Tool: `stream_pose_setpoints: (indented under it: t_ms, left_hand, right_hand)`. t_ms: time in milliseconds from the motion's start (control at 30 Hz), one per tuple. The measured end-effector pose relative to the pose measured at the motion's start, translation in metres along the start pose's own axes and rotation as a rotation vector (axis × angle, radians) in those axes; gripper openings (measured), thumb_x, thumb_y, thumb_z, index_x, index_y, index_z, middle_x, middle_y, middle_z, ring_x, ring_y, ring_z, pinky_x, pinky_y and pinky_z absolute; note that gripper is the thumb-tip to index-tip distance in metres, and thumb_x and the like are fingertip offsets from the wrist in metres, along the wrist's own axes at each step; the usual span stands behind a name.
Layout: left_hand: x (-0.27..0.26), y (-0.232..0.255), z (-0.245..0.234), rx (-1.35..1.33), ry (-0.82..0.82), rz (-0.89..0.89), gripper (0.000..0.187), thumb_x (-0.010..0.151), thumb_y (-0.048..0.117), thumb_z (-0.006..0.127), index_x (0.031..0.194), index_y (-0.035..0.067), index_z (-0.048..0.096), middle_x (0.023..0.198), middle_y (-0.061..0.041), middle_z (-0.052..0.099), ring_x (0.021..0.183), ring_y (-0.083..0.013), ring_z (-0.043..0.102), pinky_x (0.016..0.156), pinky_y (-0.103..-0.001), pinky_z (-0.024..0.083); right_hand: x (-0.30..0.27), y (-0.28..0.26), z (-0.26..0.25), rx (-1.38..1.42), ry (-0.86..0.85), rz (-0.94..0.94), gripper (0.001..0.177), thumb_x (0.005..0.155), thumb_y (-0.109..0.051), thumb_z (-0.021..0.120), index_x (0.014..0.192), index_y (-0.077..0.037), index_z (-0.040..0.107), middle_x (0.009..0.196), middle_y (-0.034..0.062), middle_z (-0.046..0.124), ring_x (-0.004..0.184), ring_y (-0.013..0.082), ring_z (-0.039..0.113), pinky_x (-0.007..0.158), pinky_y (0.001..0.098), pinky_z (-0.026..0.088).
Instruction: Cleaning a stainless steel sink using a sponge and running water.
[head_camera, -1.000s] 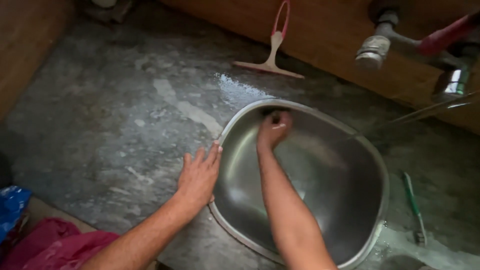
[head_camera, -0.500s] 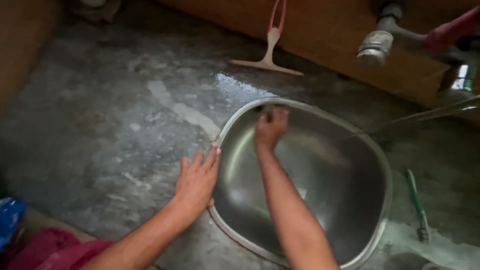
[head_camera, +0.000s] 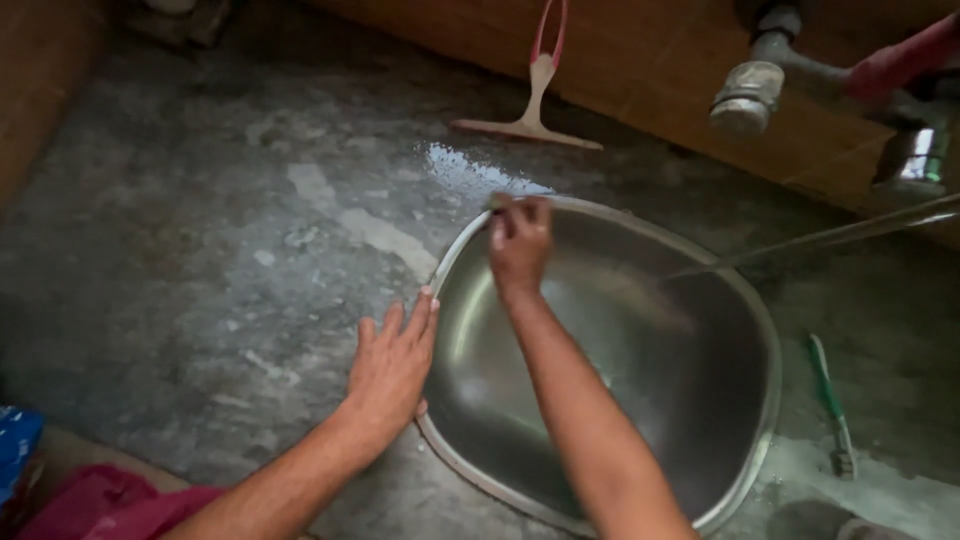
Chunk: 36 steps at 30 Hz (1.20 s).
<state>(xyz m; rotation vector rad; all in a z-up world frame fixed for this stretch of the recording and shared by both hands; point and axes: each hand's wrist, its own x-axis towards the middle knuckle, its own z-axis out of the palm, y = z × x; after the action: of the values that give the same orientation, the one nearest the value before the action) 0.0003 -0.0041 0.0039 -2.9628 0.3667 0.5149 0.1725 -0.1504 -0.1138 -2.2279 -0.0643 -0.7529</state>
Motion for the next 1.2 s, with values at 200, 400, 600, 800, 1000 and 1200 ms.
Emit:
stream_pose_setpoints:
  t_ms: [200,400,600,800,1000,1200]
  left_hand:
    - [0.0,0.002,-0.003,-0.002,0.035,-0.009,0.138,0.032,0.037,0.107,0.151,0.003,0.044,0.159,-0.014,0.042,0.127,-0.0377,0.053,0.084,-0.054,0.048]
    - [-0.001,0.001,-0.008,0.019,-0.026,-0.024,0.137,0.037,0.039,0.107,0.152,0.004,0.041,0.163,-0.012,0.037,0.131,-0.0375,0.049,0.088,-0.054,0.045]
    - [0.0,0.002,-0.005,0.001,-0.031,-0.012,0.138,0.037,0.038,0.107,0.152,0.004,0.04,0.162,-0.014,0.038,0.13,-0.0397,0.049,0.09,-0.057,0.045]
    - [-0.001,0.001,-0.004,-0.001,-0.077,-0.019,0.142,0.042,0.04,0.107,0.157,0.004,0.032,0.166,-0.011,0.032,0.135,-0.0378,0.045,0.093,-0.057,0.044]
    - [0.0,0.001,-0.014,-0.033,-0.096,-0.017,0.137,0.046,0.038,0.107,0.157,0.005,0.034,0.164,-0.011,0.038,0.138,-0.0385,0.048,0.097,-0.06,0.046]
    - [-0.004,0.003,-0.001,0.035,-0.021,-0.036,0.139,0.038,0.046,0.106,0.154,0.008,0.04,0.164,-0.007,0.039,0.135,-0.0348,0.048,0.092,-0.056,0.047]
  right_hand:
    - [0.008,0.029,-0.018,-0.135,-0.422,-0.231,0.047,0.077,-0.008,0.069,0.119,-0.03,0.071,0.112,0.0042,0.06,0.086,0.0357,0.073,0.071,0.0463,0.064]
    - [0.05,0.074,-0.059,-0.301,-0.19,-0.006,0.017,0.089,-0.025,0.07,0.095,-0.011,0.079,0.099,0.0144,0.068,0.091,0.0383,0.071,0.077,0.0452,0.058]
    - [0.043,0.145,-0.118,-0.666,-0.322,0.213,0.037,0.093,-0.038,0.065,0.121,-0.016,0.076,0.108,0.0193,0.072,0.1,0.0381,0.072,0.089,0.0513,0.051]
    - [0.022,0.207,-0.189,-0.592,-0.009,0.049,0.035,0.09,-0.036,0.078,0.097,-0.002,0.079,0.085,0.0253,0.072,0.081,0.0426,0.073,0.076,0.0477,0.056]
    - [0.012,0.228,-0.149,-0.296,0.237,0.271,0.025,0.089,-0.038,0.08,0.092,-0.014,0.083,0.084,0.0163,0.075,0.088,0.0405,0.073,0.065,0.0451,0.052]
    - [0.049,0.158,-0.185,-1.119,-0.41,-0.063,0.028,0.098,-0.021,0.056,0.083,-0.014,0.079,0.082,0.0113,0.075,0.085,0.0253,0.075,0.07,0.0459,0.06]
